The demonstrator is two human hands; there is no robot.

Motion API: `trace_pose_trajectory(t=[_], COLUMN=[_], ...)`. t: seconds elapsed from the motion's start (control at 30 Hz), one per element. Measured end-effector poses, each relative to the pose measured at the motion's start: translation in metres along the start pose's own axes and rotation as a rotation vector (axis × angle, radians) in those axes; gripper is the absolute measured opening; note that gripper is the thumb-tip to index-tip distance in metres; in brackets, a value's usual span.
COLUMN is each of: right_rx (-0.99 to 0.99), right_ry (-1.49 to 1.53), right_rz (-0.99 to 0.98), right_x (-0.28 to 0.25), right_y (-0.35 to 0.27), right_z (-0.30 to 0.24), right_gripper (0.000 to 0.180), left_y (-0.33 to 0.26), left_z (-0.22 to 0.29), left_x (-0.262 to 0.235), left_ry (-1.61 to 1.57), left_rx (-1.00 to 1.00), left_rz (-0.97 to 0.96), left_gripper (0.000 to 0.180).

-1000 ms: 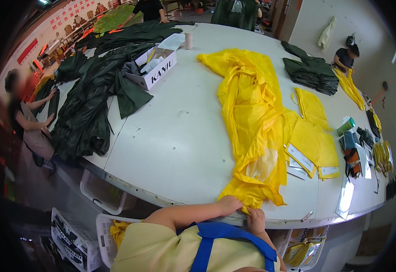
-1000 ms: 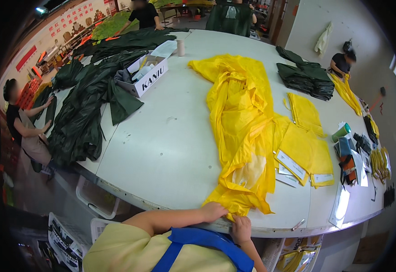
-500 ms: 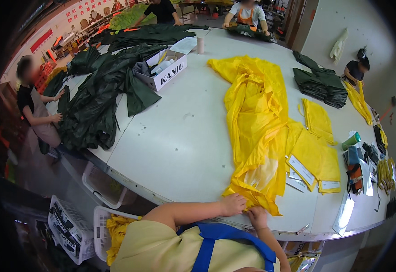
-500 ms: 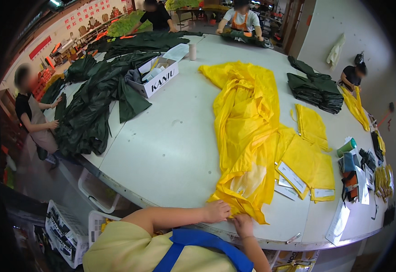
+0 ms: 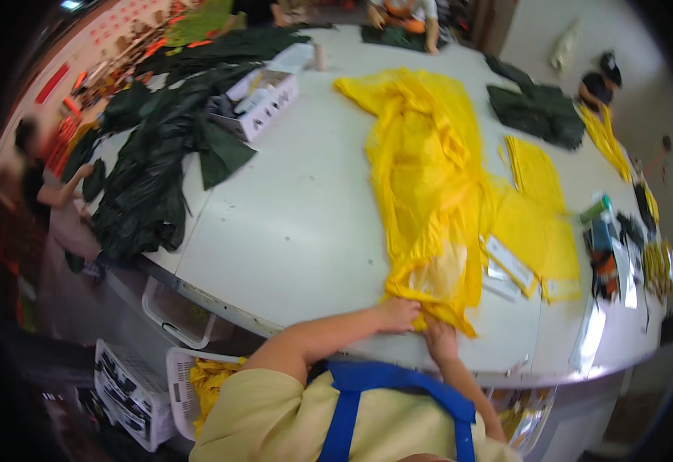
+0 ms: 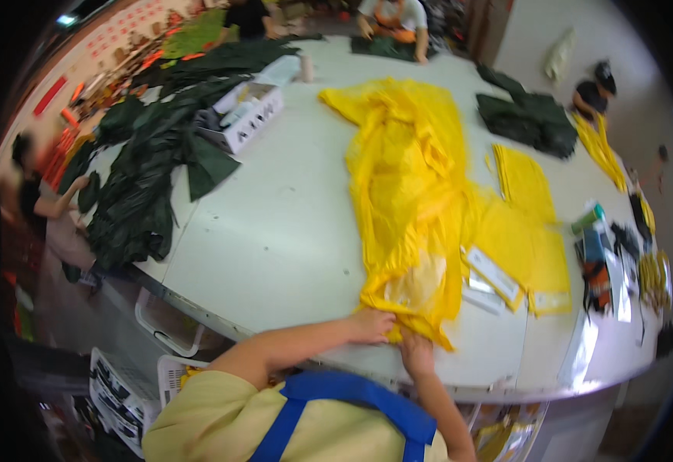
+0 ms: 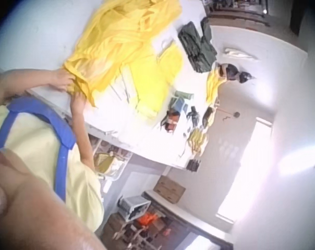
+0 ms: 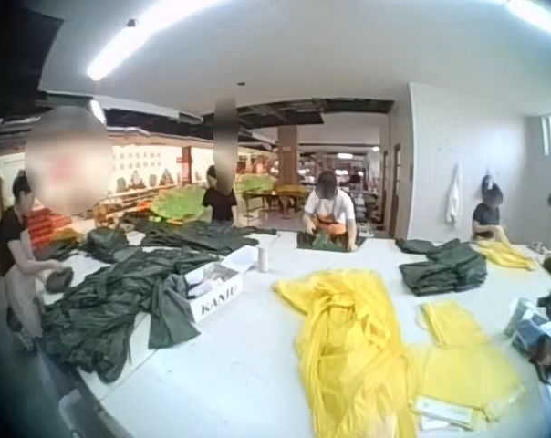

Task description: The person folds a yellow raincoat on a table, aligning edges and smoothing the fabric. They then place the folded coat into a white basket and repeat the process with another yellow raincoat.

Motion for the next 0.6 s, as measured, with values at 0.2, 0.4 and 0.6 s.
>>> trace_pose_trajectory(t=[0.2, 0.4, 0.6], right_rx=[0.057, 0.648, 0.755], right_ry=[0.161, 0.183, 0.178], right_rz=[0.267, 0.116, 0.356], right_x=[-0.056, -0.068, -0.134], right_y=[-0.002, 0.014, -0.016], right_z=[0.004, 0.069, 0.103], right_gripper=[0.052, 0.028, 0.02], left_y=[-0.012, 0.002, -0.011], left_z=[-0.011, -0.006, -0.01], left_x=[0.003, -0.012, -0.009], left_ry=[0.081, 0.083, 0.027], left_rx=[-0.125, -0.129, -0.229], left_rz=[-0.121, -0.235, -0.45], left_gripper=[0.022, 0.021, 0.02])
Point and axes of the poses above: each hand's wrist, its own y-axis towards the middle knuckle, its own x-axis out of the palm, z = x × y, the point moved 6 cm from there along y, towards the middle knuckle, and after that the axes turned 5 degrees about x, right-handed, at the moved point
